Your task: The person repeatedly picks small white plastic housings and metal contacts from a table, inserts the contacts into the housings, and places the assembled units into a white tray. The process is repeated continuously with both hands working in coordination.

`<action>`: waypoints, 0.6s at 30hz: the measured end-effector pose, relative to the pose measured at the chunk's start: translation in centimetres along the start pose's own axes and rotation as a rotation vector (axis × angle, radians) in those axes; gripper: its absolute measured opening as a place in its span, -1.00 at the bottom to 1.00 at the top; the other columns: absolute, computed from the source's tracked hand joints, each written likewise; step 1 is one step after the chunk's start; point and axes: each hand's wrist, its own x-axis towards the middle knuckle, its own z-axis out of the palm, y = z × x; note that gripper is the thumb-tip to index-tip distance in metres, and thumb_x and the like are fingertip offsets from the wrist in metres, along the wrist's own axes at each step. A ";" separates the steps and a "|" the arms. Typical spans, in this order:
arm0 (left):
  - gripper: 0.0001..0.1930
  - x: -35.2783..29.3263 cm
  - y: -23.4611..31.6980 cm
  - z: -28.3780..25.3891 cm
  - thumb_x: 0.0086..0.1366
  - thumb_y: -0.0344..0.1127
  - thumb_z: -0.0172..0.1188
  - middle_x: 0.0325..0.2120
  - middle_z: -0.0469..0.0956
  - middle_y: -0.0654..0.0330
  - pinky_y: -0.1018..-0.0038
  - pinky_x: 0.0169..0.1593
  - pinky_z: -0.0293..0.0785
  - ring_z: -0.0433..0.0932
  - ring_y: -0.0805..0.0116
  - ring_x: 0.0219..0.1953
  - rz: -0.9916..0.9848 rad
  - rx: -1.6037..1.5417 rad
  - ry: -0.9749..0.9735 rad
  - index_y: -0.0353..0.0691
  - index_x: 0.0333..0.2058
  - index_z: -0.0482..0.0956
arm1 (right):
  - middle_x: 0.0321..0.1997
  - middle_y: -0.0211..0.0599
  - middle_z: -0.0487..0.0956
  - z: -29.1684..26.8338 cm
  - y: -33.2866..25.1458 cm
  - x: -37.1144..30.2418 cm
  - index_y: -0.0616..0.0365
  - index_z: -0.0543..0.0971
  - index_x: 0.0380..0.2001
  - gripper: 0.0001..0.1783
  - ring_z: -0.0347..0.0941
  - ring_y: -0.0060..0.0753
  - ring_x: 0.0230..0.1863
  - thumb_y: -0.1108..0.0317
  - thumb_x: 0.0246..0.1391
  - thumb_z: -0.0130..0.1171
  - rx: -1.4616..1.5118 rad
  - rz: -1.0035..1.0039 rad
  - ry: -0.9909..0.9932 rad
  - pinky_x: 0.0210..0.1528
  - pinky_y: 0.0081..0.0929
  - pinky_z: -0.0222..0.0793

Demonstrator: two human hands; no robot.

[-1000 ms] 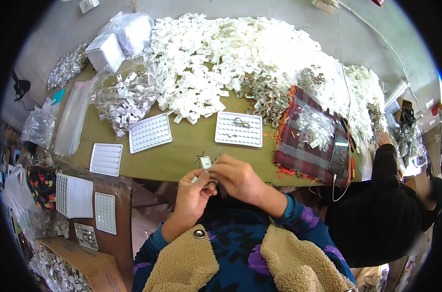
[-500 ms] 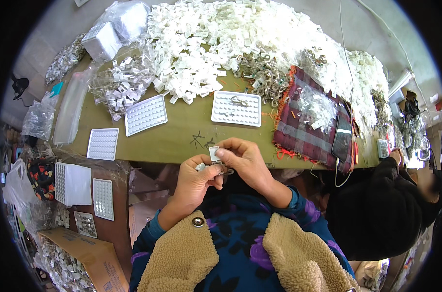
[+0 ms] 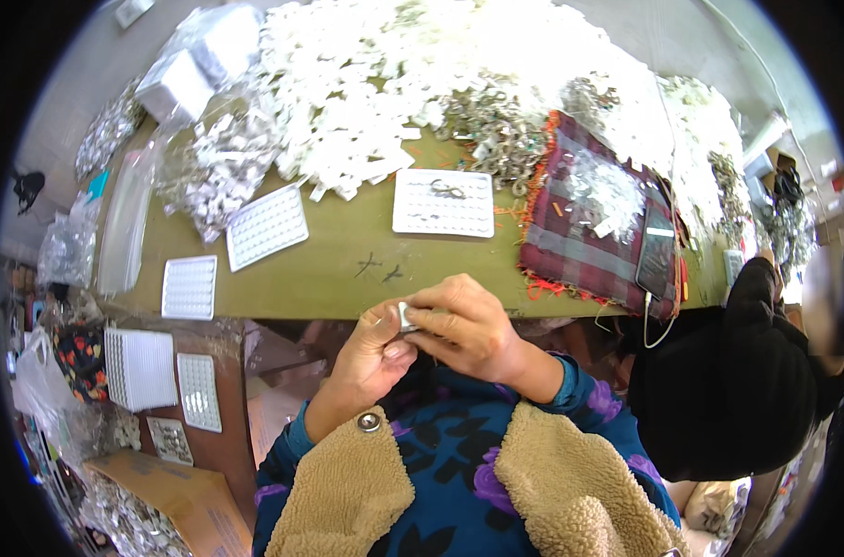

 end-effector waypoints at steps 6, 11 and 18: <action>-0.72 1.6 -1.2 1.6 0.35 -0.10 0.17 -0.49 0.42 0.41 0.73 -0.50 0.25 0.28 0.71 -0.60 -0.035 0.127 -0.073 -0.22 -0.20 0.49 | -0.35 -0.17 0.49 -2.0 1.5 -1.4 0.25 0.45 -0.52 -0.77 0.43 -0.23 -0.40 0.41 -0.30 0.26 -0.176 -0.164 0.054 -0.36 -0.34 0.33; -0.73 2.9 -1.5 3.3 0.37 -0.16 0.14 -0.42 0.49 0.34 0.71 -0.55 0.21 0.28 0.68 -0.64 -0.197 0.077 0.008 -0.19 -0.07 0.48 | -0.22 -0.12 0.54 -4.4 2.0 -3.8 0.29 0.51 -0.39 -0.72 0.43 -0.25 -0.35 0.40 -0.23 0.28 -0.131 -0.075 0.134 -0.32 -0.37 0.32; -0.66 7.2 -3.6 5.6 0.30 -0.12 0.24 -0.38 0.56 0.15 0.69 -0.63 0.14 0.30 0.63 -0.67 -0.129 0.231 -0.137 -0.20 -0.11 0.43 | -0.34 -0.13 0.54 -13.0 6.0 -7.5 0.27 0.58 -0.33 -0.90 0.51 -0.04 -0.42 0.55 0.02 0.23 -0.485 0.647 0.336 -0.38 -0.28 0.45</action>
